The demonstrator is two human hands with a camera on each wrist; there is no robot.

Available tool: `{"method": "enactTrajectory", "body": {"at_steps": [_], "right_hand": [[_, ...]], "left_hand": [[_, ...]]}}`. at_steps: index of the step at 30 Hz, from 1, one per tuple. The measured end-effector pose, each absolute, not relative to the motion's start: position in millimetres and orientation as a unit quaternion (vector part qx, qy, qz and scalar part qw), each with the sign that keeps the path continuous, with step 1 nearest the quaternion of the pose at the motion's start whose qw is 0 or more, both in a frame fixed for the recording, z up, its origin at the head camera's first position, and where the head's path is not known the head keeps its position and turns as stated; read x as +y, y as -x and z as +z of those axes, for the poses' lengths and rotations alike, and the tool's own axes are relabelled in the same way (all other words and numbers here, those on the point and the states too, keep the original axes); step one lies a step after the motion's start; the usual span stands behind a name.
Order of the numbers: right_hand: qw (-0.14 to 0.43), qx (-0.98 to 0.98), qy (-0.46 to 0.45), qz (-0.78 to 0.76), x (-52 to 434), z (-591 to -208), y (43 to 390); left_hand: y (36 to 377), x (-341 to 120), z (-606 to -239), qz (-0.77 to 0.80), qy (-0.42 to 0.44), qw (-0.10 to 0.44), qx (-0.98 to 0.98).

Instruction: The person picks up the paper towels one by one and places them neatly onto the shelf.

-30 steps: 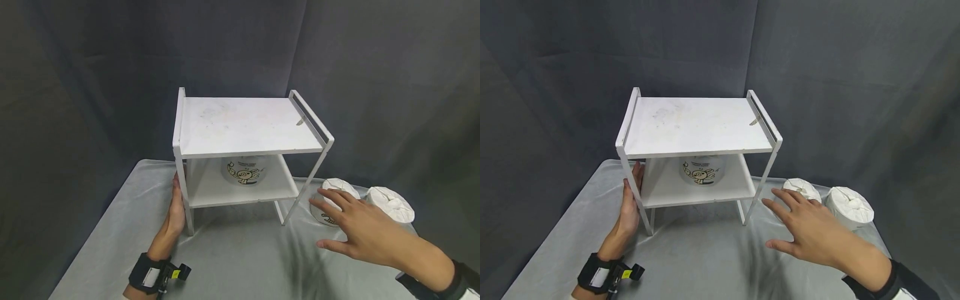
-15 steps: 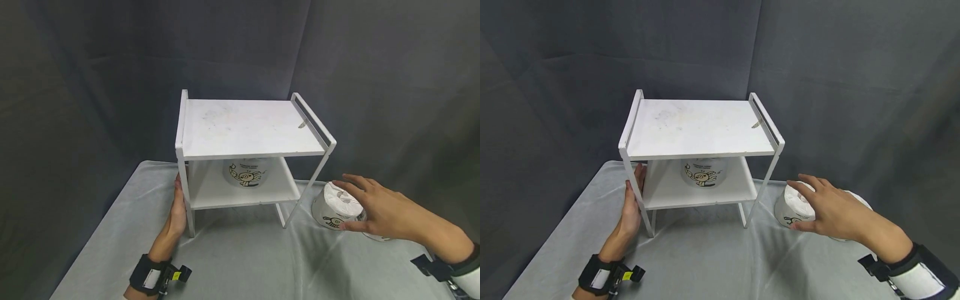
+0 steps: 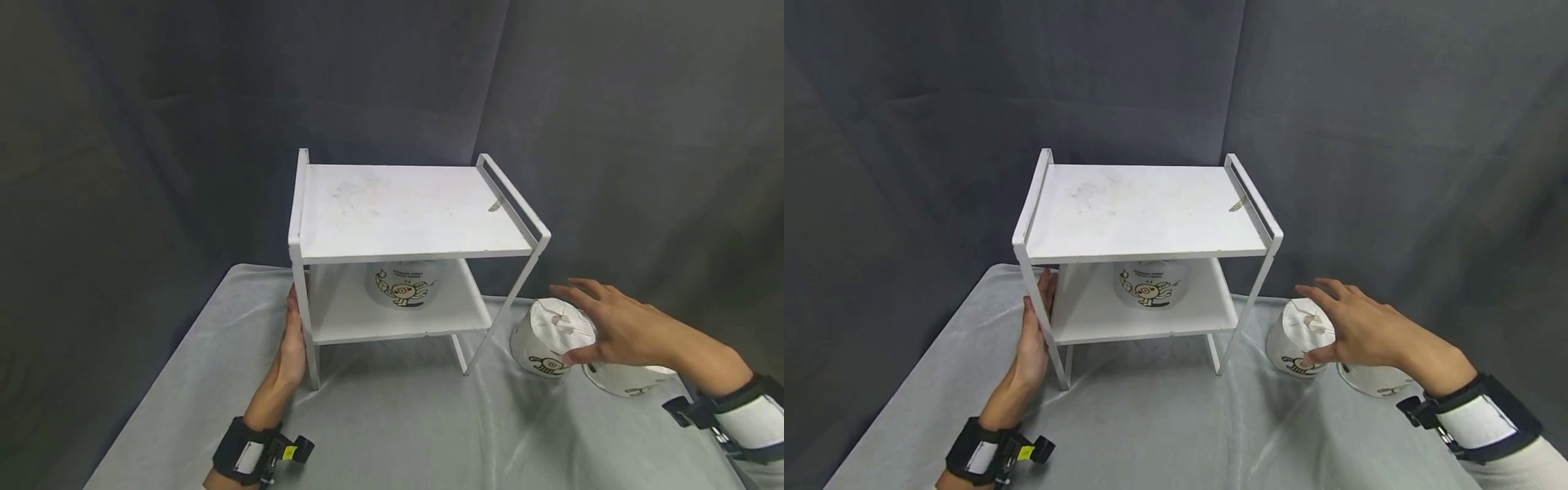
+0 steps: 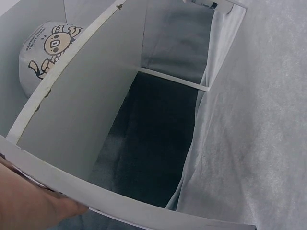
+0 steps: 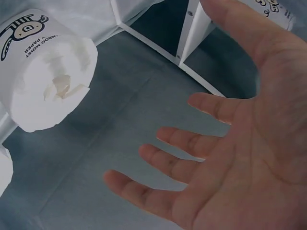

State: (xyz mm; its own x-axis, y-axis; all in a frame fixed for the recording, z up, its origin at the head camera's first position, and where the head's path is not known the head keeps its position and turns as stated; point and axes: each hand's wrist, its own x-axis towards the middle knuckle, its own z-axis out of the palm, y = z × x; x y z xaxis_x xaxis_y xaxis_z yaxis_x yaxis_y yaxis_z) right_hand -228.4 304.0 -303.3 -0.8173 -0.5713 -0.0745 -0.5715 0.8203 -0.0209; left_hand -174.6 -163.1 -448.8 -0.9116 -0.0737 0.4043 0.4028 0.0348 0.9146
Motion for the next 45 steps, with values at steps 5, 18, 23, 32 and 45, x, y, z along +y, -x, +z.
{"method": "enactTrajectory", "body": {"at_steps": [5, 18, 23, 32, 45], "right_hand": [[0.061, 0.955, 0.291, -0.013, 304.0, -308.5, 238.0], [0.103, 0.949, 0.291, -0.056, 311.8, -331.1, 257.0], [0.110, 0.949, 0.291, -0.055, 311.0, -339.2, 262.2], [0.141, 0.951, 0.269, -0.066, 312.8, -361.0, 272.8], [0.071, 0.967, 0.240, -0.044, 311.9, -404.7, 288.6]], "left_hand": [[175.9, -163.5, -448.6, -0.688, 0.113, 0.174, -0.696], [174.6, -162.4, -448.7, -0.692, 0.097, 0.172, -0.694], [175.2, -162.1, -449.2, -0.689, 0.100, 0.178, -0.696], [174.4, -162.8, -449.0, -0.688, 0.103, 0.182, -0.694], [173.3, -163.1, -448.6, -0.688, 0.098, 0.170, -0.699]]}}
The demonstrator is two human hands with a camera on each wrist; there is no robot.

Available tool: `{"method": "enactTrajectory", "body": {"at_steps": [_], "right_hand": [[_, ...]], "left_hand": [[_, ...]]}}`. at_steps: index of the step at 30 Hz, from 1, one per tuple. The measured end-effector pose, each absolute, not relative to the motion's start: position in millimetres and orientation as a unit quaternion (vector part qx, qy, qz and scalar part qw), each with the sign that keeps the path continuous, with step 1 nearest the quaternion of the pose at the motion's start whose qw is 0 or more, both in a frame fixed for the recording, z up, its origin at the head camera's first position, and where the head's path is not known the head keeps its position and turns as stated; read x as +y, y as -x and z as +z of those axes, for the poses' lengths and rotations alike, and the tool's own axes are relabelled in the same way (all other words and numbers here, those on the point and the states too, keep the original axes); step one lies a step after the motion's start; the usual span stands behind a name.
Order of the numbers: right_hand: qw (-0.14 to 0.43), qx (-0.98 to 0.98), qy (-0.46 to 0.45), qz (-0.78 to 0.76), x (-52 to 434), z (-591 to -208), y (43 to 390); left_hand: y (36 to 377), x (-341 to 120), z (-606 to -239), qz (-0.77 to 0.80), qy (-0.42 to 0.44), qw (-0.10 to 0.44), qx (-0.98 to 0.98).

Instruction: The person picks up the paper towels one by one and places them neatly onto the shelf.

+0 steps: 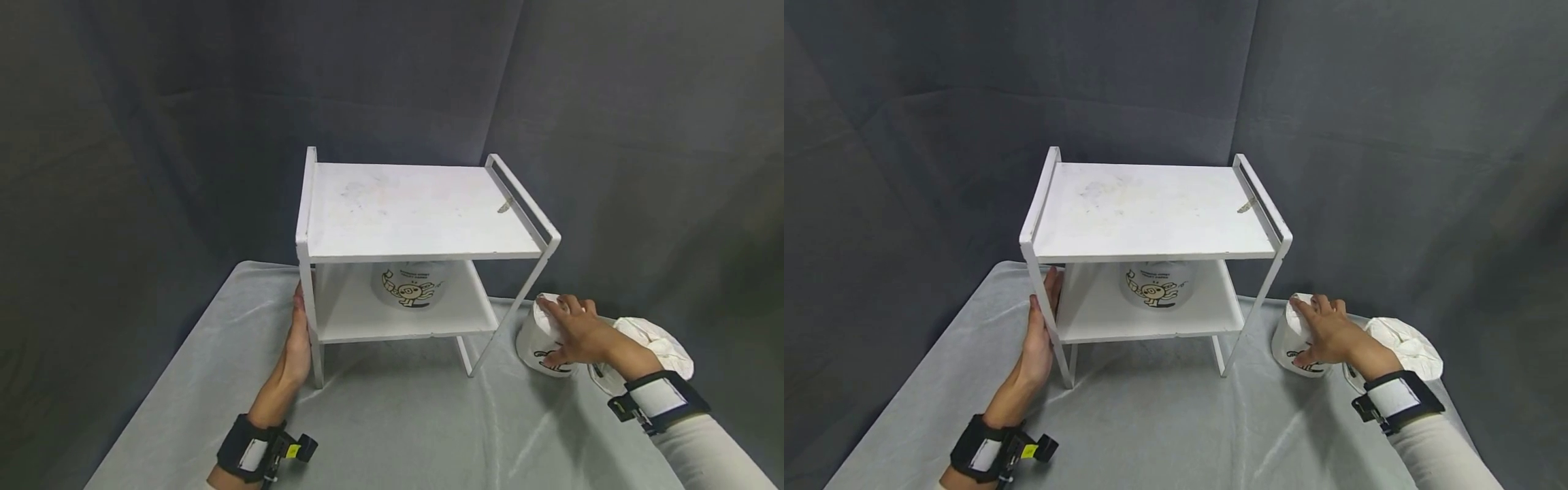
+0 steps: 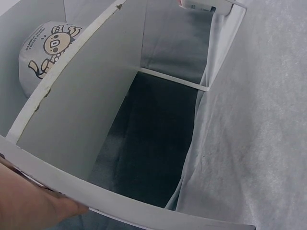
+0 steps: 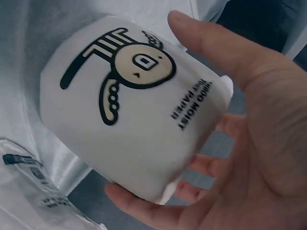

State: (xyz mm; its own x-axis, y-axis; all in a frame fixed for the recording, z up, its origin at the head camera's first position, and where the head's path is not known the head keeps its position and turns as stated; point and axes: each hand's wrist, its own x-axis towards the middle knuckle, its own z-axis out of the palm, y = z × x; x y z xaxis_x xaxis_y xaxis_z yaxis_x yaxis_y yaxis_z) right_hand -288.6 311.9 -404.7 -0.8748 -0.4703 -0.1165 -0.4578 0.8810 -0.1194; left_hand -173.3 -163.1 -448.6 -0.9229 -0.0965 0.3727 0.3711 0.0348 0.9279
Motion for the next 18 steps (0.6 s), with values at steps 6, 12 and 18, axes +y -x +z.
{"method": "enactTrajectory", "body": {"at_steps": [6, 12, 18], "right_hand": [[0.069, 0.968, 0.235, -0.047, 311.5, -408.2, 292.7], [0.092, 0.966, 0.233, -0.068, 311.8, -411.0, 298.9], [0.103, 0.967, 0.223, -0.070, 311.7, -416.5, 303.7]], "left_hand": [[173.1, -163.0, -449.4, -0.686, 0.105, 0.177, -0.698], [172.9, -163.6, -449.6, -0.690, 0.102, 0.176, -0.695], [174.1, -164.1, -449.8, -0.689, 0.110, 0.179, -0.693]]}}
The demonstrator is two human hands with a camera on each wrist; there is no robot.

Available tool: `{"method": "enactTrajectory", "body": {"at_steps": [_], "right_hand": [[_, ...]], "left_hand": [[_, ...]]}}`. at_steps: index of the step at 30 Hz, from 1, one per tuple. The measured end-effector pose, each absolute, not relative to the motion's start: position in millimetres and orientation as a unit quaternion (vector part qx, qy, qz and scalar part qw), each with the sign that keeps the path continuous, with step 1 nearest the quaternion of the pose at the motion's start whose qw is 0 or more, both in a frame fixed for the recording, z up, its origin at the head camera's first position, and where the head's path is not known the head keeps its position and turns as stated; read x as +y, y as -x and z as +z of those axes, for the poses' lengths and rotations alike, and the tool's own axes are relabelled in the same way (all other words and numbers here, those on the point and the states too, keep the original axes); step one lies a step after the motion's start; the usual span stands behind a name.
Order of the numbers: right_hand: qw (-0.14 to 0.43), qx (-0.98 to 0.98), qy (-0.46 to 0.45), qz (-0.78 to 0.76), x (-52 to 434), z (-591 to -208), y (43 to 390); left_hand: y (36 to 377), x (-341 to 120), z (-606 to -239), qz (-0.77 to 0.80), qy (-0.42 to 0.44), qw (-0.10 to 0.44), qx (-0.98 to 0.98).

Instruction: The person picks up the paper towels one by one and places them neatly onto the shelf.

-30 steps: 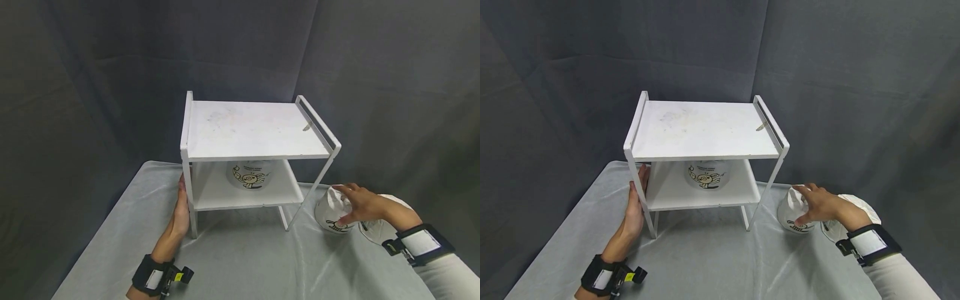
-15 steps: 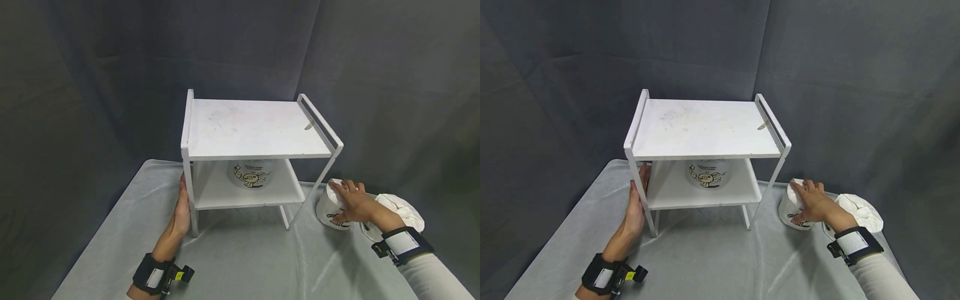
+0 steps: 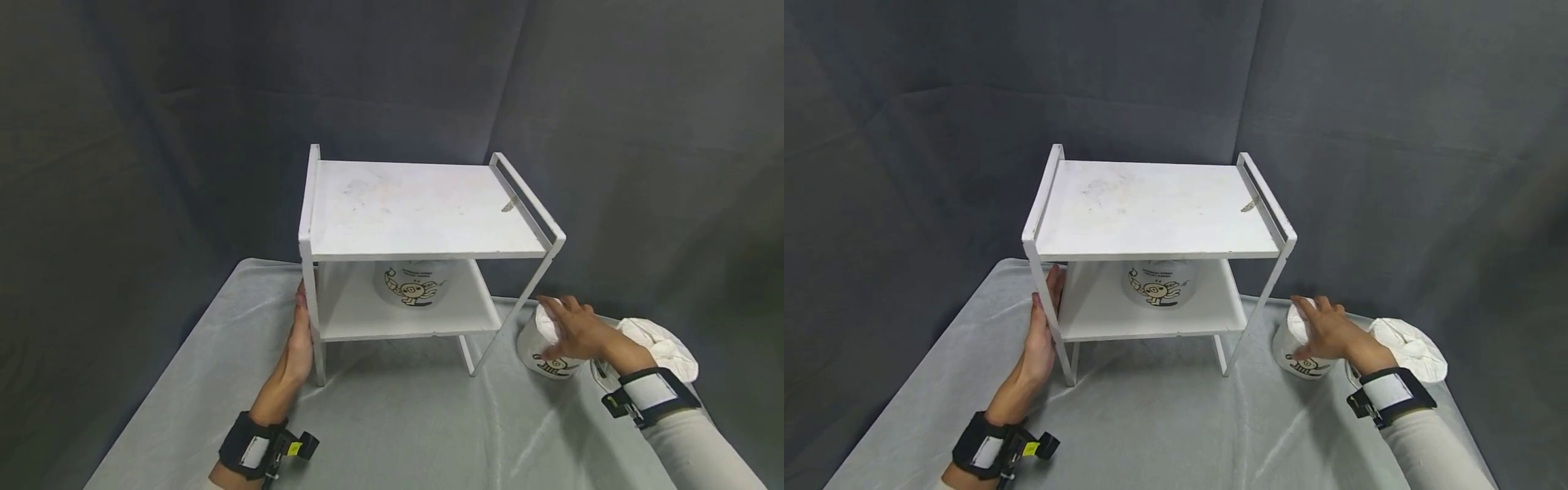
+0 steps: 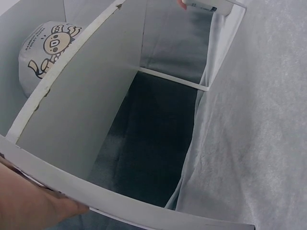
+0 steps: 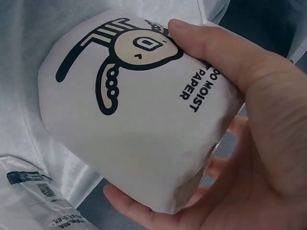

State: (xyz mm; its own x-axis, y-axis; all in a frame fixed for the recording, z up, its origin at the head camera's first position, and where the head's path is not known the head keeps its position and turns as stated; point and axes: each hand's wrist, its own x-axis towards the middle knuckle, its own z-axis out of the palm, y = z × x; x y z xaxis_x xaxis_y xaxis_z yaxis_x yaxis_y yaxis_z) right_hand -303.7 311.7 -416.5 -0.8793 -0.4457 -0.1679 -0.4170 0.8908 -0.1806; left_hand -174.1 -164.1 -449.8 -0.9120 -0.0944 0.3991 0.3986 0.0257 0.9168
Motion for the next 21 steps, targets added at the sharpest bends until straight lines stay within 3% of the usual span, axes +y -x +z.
{"method": "enactTrajectory", "body": {"at_steps": [21], "right_hand": [[0.069, 0.970, 0.228, -0.049, 314.3, -421.9, 295.8]], "left_hand": [[174.9, -164.4, -450.7, -0.682, 0.110, 0.182, -0.700]]}}
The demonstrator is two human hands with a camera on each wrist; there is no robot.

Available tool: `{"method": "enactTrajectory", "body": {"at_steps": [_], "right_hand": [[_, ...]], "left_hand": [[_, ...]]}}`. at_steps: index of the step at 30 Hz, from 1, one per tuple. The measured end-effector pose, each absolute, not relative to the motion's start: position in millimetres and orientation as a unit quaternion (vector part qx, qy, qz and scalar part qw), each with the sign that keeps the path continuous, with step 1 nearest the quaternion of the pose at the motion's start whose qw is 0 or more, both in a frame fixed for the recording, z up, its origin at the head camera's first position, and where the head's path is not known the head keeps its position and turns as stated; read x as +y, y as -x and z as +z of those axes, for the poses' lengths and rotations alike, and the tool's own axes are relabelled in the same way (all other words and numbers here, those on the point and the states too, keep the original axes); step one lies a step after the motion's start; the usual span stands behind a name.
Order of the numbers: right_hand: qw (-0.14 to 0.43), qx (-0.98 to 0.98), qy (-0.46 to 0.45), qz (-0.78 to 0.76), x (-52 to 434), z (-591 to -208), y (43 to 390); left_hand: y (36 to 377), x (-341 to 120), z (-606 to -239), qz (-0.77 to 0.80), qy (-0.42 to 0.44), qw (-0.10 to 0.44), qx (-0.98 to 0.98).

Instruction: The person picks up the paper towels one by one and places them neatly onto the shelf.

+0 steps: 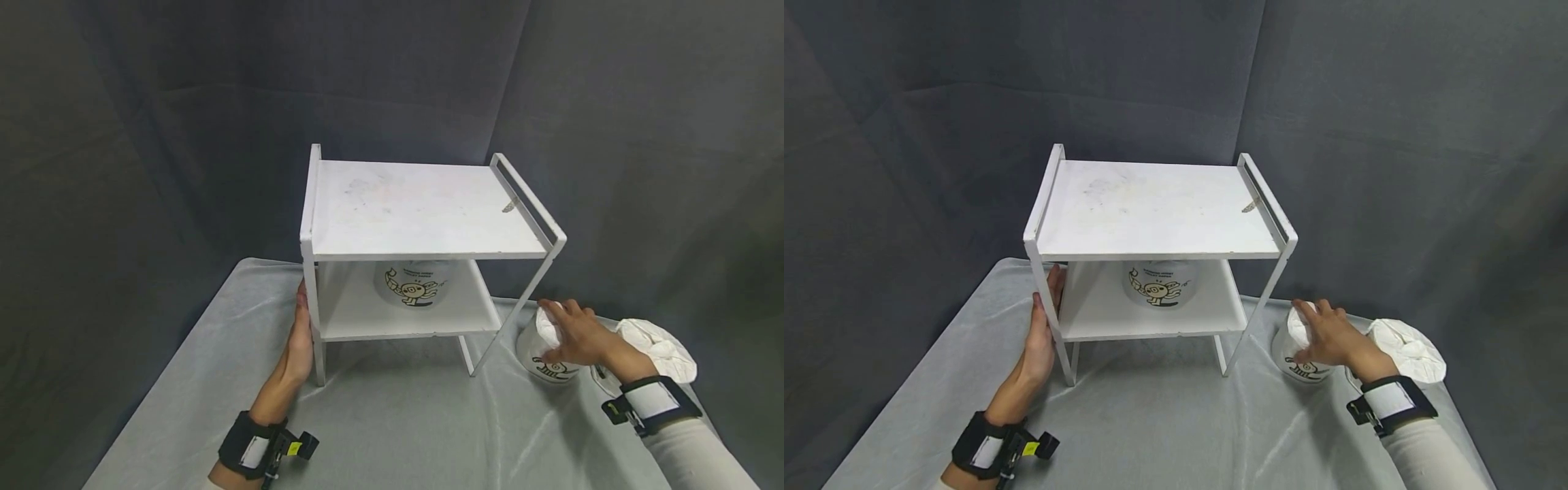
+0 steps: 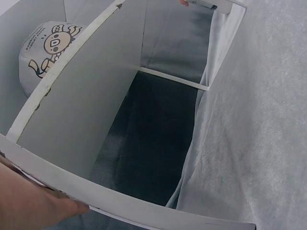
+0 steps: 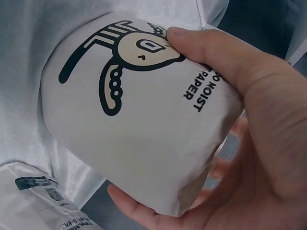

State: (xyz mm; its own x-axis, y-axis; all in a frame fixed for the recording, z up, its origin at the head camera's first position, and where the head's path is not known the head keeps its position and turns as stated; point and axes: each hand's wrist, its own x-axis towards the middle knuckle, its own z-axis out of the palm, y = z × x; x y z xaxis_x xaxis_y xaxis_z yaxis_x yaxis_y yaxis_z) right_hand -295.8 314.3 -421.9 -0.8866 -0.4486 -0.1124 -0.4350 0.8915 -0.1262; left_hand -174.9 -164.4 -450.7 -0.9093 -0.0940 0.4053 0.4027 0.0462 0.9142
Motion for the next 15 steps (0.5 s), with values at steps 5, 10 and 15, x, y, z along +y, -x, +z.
{"method": "enactTrajectory", "body": {"at_steps": [5, 10, 15], "right_hand": [[0.075, 0.970, 0.224, -0.051, 313.4, -421.7, 294.8], [0.074, 0.969, 0.227, -0.061, 315.4, -421.1, 292.8], [0.059, 0.968, 0.235, -0.068, 316.2, -420.8, 291.3]], "left_hand": [[175.3, -165.1, -450.6, -0.682, 0.115, 0.186, -0.698], [176.6, -164.6, -451.0, -0.693, 0.124, 0.183, -0.686], [178.3, -165.7, -451.8, -0.702, 0.131, 0.183, -0.675]]}}
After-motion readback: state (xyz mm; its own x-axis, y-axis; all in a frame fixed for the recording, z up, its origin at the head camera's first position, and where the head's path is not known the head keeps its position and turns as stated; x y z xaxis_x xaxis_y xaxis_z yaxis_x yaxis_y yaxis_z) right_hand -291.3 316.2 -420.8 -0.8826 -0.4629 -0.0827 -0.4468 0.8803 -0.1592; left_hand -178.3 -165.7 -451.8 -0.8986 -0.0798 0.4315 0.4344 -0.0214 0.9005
